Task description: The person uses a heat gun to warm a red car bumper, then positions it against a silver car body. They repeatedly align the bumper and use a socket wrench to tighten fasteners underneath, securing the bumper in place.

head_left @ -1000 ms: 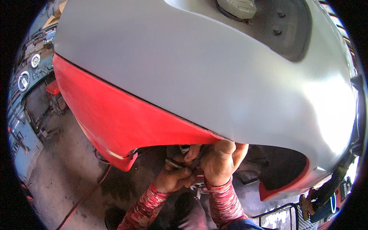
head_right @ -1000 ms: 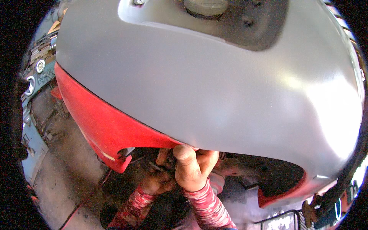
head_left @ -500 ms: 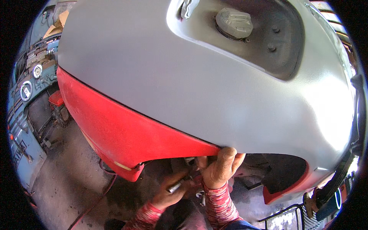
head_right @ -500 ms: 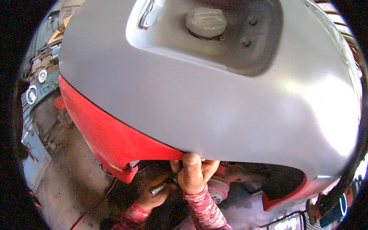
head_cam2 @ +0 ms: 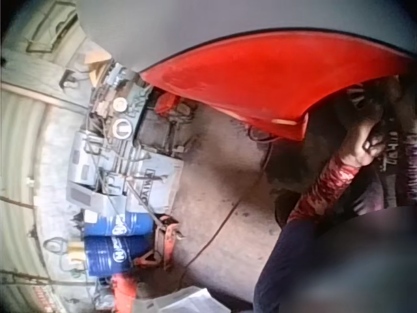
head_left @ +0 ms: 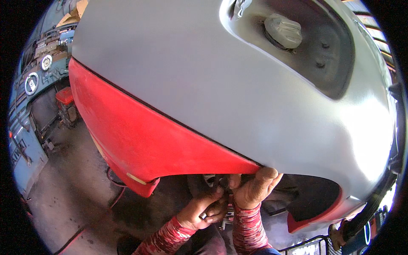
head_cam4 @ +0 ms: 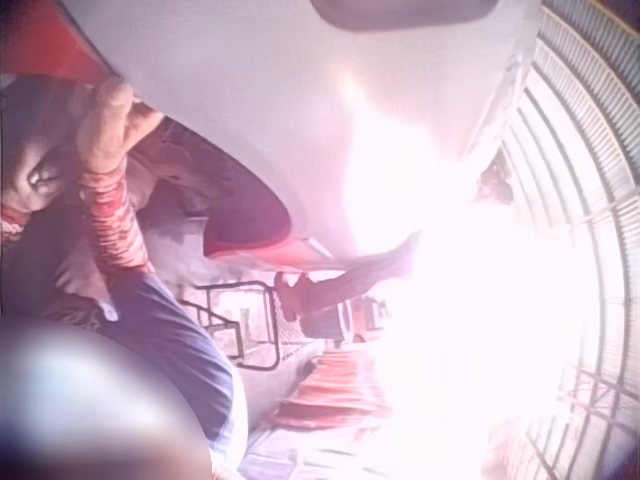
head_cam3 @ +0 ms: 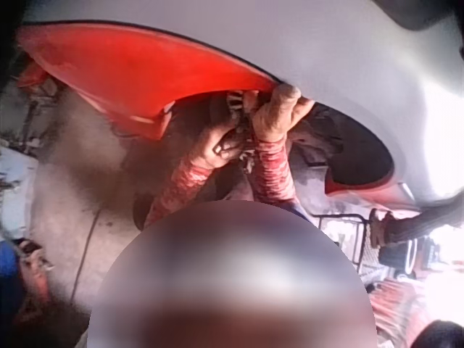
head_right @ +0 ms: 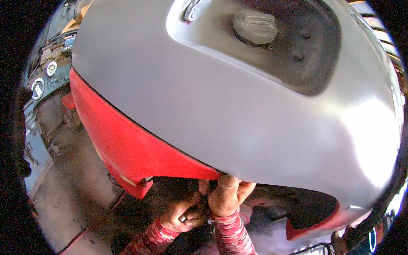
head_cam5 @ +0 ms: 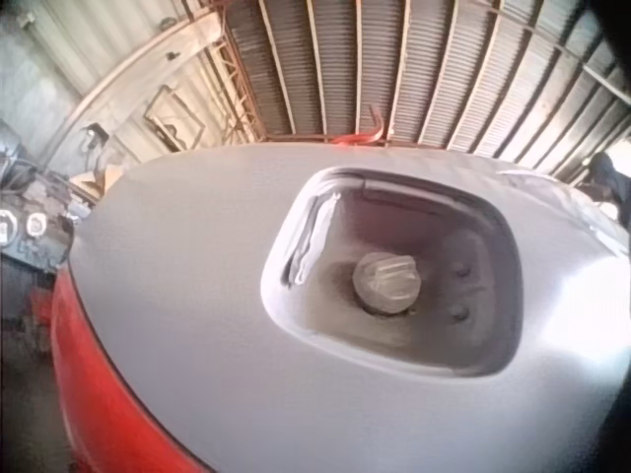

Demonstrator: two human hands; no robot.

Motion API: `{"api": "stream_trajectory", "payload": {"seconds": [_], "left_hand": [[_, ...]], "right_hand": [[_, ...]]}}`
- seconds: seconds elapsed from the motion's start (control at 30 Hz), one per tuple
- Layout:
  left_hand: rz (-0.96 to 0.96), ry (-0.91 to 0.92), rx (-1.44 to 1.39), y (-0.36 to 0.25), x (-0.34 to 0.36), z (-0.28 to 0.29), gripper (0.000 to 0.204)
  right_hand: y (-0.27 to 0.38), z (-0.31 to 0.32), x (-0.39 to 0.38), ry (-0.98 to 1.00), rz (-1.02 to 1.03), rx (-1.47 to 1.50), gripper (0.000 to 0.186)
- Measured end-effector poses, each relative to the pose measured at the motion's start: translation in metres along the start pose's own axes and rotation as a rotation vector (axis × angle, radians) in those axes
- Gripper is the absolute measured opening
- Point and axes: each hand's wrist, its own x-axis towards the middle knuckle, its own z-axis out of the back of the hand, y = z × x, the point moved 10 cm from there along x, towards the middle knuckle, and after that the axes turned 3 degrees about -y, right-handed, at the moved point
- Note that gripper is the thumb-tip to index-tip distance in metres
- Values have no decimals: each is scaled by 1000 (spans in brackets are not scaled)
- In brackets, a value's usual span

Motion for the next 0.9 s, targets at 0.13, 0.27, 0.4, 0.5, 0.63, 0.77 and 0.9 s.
{"api": "stream_trajectory", "payload": {"seconds": [0.13, 0.27, 0.4, 0.5, 0.63, 0.77, 0.9], "left_hand": [[-571, -255, 659, -43, -5, -13, 47], [-1059, -533, 1022, -63, -32, -29, 28], [-817, -372, 720, -54, -9, 0, 20], [-378, 142, -61, -22, 21, -2, 29], [169, 811, -445, 12, 6, -53, 41], [-91, 539, -375, -1, 30, -33, 40], [-781, 12, 403, -49, 23, -14, 34]], "right_hand": [[-6, -8, -3, 219, -92, 149, 33], [13, 19, -9, -65, 304, -488, 43], [43, -29, -37, 10, 1001, -1307, 68], [38, -4, -12, -39, 574, -840, 64], [1, -8, 0, 311, 30, -285, 52], [3, 36, 6, 29, 205, -557, 42], [13, 39, 7, 75, 480, -724, 37]]}}
